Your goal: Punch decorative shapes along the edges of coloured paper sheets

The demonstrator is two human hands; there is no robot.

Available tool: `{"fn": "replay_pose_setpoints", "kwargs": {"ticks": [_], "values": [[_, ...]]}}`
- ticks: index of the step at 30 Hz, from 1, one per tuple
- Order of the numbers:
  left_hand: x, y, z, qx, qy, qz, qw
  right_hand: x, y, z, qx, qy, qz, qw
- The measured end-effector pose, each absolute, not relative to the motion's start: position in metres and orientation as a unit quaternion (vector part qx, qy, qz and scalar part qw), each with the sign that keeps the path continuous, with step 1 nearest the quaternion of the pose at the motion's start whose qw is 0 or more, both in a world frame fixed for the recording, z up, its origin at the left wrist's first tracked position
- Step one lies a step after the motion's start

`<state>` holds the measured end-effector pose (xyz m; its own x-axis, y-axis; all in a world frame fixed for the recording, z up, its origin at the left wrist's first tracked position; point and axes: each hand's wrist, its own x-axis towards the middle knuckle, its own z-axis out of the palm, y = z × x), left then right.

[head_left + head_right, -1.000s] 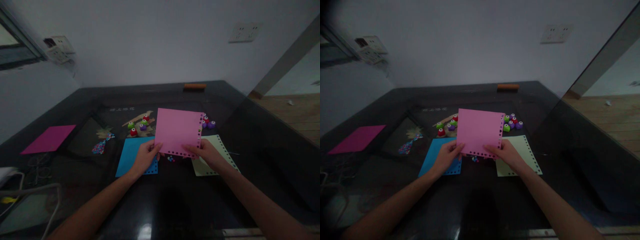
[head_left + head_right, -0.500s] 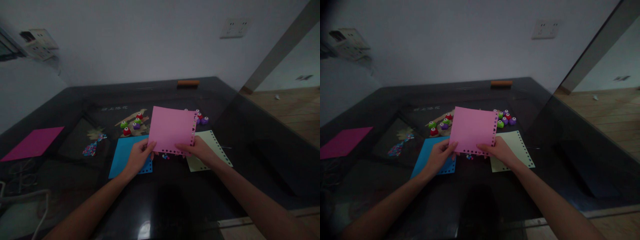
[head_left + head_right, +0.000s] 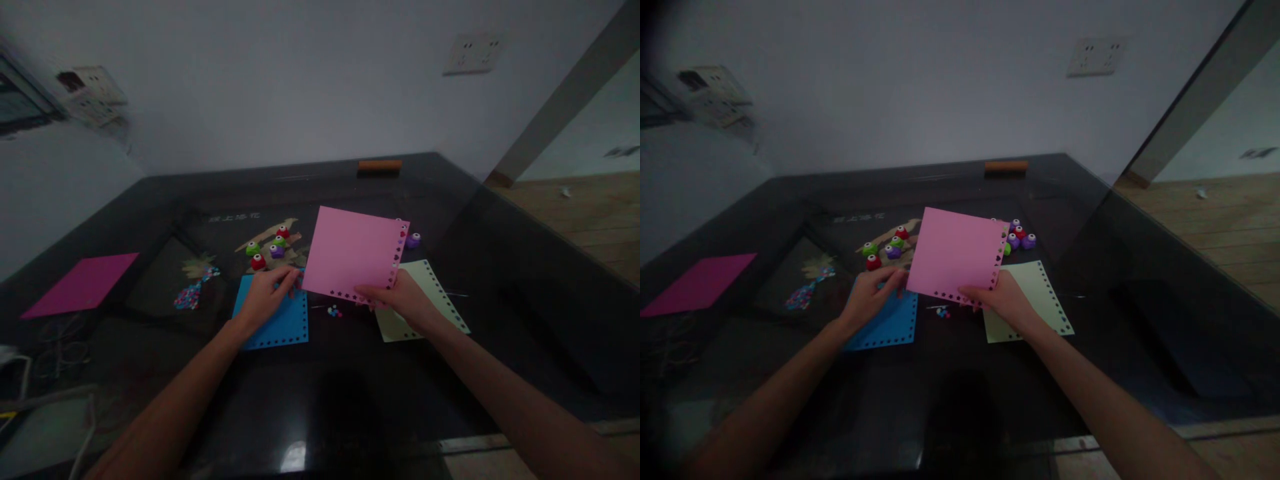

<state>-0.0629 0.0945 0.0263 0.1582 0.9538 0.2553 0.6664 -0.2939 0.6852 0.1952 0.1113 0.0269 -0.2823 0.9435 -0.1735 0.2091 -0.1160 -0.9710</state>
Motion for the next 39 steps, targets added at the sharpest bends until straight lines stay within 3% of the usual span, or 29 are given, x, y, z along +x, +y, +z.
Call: {"fn": "replay_pose_setpoints", "kwargs": {"ticks": [6, 9, 24, 39], "values": [[-0.117, 0.123, 0.014, 0.677, 0.651, 0.343, 0.030, 0.195, 0.111, 0.028, -0.493, -0.587, 0.549, 0.333], [-0.138, 0.131, 0.003, 0.690, 0.666, 0.284, -0.015, 0.195, 0.110, 0.029, -0.503, -0.574, 0.554, 0.333], [-0.148, 0.133, -0.010, 0.696, 0.692, 0.192, -0.005, 0.199, 0.115, 0.021, -0.532, -0.590, 0.492, 0.355], [-0.134, 0.128, -0.001, 0.686, 0.669, 0.287, 0.007, 0.197, 0.114, 0.021, -0.521, -0.568, 0.506, 0.387]]}}
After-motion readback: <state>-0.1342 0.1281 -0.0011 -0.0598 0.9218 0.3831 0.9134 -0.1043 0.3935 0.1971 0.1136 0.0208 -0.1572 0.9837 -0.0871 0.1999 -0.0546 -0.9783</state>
